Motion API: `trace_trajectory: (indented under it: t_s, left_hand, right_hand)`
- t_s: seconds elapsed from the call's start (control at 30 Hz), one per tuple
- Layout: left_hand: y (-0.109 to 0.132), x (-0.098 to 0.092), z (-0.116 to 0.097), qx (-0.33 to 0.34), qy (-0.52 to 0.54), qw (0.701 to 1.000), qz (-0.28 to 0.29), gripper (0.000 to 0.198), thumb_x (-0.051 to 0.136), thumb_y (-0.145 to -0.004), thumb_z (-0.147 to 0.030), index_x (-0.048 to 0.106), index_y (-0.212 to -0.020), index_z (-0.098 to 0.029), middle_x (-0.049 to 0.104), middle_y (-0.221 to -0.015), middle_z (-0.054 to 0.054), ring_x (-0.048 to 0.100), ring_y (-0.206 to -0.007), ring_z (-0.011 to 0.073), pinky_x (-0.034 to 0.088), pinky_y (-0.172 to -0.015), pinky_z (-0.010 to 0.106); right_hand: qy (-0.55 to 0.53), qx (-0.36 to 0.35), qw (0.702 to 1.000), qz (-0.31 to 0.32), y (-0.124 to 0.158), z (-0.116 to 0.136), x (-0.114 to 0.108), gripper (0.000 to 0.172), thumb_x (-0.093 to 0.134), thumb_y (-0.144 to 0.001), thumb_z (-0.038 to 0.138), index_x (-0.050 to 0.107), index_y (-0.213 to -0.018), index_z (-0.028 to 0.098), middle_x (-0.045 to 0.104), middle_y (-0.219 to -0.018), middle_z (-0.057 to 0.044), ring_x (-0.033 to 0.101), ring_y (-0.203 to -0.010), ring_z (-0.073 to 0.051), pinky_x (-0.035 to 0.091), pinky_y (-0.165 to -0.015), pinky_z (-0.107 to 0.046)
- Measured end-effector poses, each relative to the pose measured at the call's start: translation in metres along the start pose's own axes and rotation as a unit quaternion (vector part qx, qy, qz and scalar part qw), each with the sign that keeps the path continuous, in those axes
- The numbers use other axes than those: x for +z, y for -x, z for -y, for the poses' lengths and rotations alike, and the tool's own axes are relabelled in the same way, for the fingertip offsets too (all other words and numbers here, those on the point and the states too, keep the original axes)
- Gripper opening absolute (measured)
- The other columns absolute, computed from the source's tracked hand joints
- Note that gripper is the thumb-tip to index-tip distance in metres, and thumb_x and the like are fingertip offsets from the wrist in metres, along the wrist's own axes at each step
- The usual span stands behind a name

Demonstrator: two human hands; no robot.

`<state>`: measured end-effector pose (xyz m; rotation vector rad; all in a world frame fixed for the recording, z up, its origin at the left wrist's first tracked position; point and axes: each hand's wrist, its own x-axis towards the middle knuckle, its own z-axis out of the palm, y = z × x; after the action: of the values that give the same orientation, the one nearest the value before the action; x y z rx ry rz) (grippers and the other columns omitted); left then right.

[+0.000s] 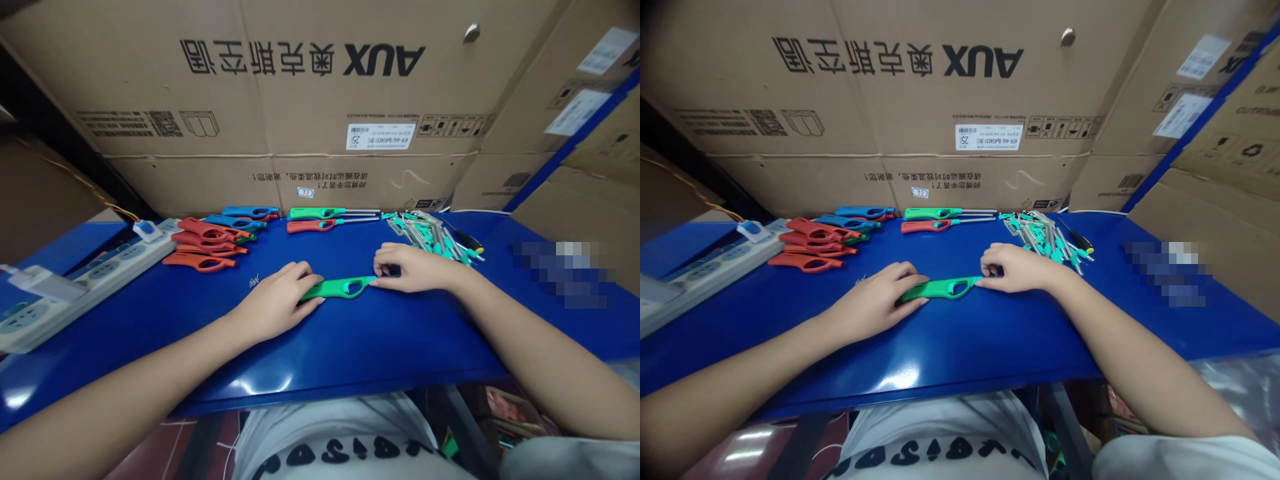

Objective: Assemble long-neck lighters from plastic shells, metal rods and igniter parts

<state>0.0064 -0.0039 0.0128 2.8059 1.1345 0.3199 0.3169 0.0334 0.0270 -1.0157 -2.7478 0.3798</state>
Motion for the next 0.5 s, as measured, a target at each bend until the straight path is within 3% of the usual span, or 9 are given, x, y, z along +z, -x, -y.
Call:
trace_trajectory:
  t_s: [0.1, 0.13, 0.2, 0.23, 0.27, 0.33, 0.43, 0.5]
  left_hand:
    - [0.001, 0.0, 0.001, 0.007, 0.002, 1.0, -0.01, 0.033, 0.052, -0.101, -0.035, 0.062, -0.127, -0.017, 0.061, -0.113, 0.011, 0.059, -0.106, 0.0269, 0.052, -0.092, 0.04]
    - [0.001, 0.0, 0.0, 0.006, 0.01, 1.0, -0.014, 0.033, 0.052, -0.101, -0.034, 0.062, -0.127, -0.017, 0.062, -0.112, 0.011, 0.059, -0.106, 0.0267, 0.052, -0.093, 0.04]
    - [0.003, -0.002, -0.002, -0.007, 0.019, 1.0, -0.019, 0.032, 0.054, -0.099, -0.031, 0.063, -0.126, -0.016, 0.063, -0.111, 0.011, 0.06, -0.105, 0.0267, 0.052, -0.093, 0.041]
    - [0.004, -0.003, -0.004, -0.02, 0.017, 1.0, -0.017, 0.031, 0.056, -0.098, -0.03, 0.064, -0.125, -0.016, 0.063, -0.111, 0.011, 0.061, -0.104, 0.0273, 0.053, -0.092, 0.041]
    - [0.004, -0.005, -0.005, -0.036, 0.011, 0.999, -0.013, 0.031, 0.058, -0.096, -0.029, 0.065, -0.123, -0.017, 0.064, -0.11, 0.011, 0.061, -0.103, 0.0281, 0.054, -0.089, 0.041]
    - [0.006, -0.009, -0.007, -0.072, -0.005, 0.997, 0.004, 0.028, 0.059, -0.094, -0.029, 0.068, -0.119, -0.018, 0.064, -0.109, 0.01, 0.064, -0.101, 0.0293, 0.055, -0.083, 0.041]
    - [0.006, -0.011, -0.008, -0.097, 0.0, 0.995, 0.02, 0.025, 0.059, -0.094, -0.028, 0.07, -0.114, -0.019, 0.064, -0.109, 0.009, 0.067, -0.092, 0.0265, 0.055, -0.075, 0.037]
    - [0.006, -0.009, -0.007, -0.088, 0.018, 0.996, 0.016, 0.025, 0.06, -0.094, -0.028, 0.069, -0.115, -0.019, 0.064, -0.109, 0.009, 0.068, -0.085, 0.0233, 0.054, -0.073, 0.035]
  right_hand:
    - [0.027, 0.069, 0.994, -0.083, 0.005, -0.013, -0.013, 0.032, 0.057, -0.095, 0.046, 0.065, -0.08, 0.018, 0.067, -0.078, -0.006, 0.058, -0.077, -0.019, 0.042, -0.072, -0.031]
    - [0.068, 0.135, 0.98, -0.128, 0.009, -0.019, -0.019, 0.031, 0.055, -0.095, 0.045, 0.066, -0.082, 0.019, 0.068, -0.08, -0.006, 0.06, -0.077, -0.02, 0.041, -0.071, -0.031]
    - [0.158, 0.33, 0.913, -0.181, 0.022, -0.034, -0.034, 0.024, 0.055, -0.093, 0.041, 0.068, -0.094, 0.02, 0.07, -0.089, -0.009, 0.061, -0.08, -0.023, 0.037, -0.066, -0.032]
    - [0.188, 0.407, 0.875, -0.184, 0.03, -0.043, -0.041, 0.022, 0.056, -0.092, 0.038, 0.067, -0.098, 0.021, 0.07, -0.097, -0.011, 0.062, -0.086, -0.025, 0.037, -0.067, -0.033]
    - [0.198, 0.443, 0.855, -0.183, 0.039, -0.053, -0.048, 0.02, 0.058, -0.089, 0.034, 0.067, -0.098, 0.018, 0.069, -0.1, -0.015, 0.062, -0.088, -0.028, 0.038, -0.068, -0.035]
    - [0.205, 0.498, 0.823, -0.178, 0.059, -0.074, -0.059, 0.018, 0.064, -0.084, 0.031, 0.066, -0.087, 0.013, 0.067, -0.088, -0.022, 0.062, -0.081, -0.032, 0.037, -0.065, -0.038]
    - [0.106, 0.598, 0.79, -0.079, 0.082, -0.103, -0.066, 0.029, 0.075, -0.078, 0.039, 0.057, -0.066, 0.02, 0.061, -0.063, -0.011, 0.058, -0.061, -0.025, 0.042, -0.059, -0.038]
    - [0.061, 0.597, 0.796, -0.078, 0.09, -0.118, -0.064, 0.034, 0.081, -0.072, 0.036, 0.052, -0.06, 0.022, 0.059, -0.058, -0.007, 0.056, -0.054, -0.023, 0.045, -0.058, -0.039]
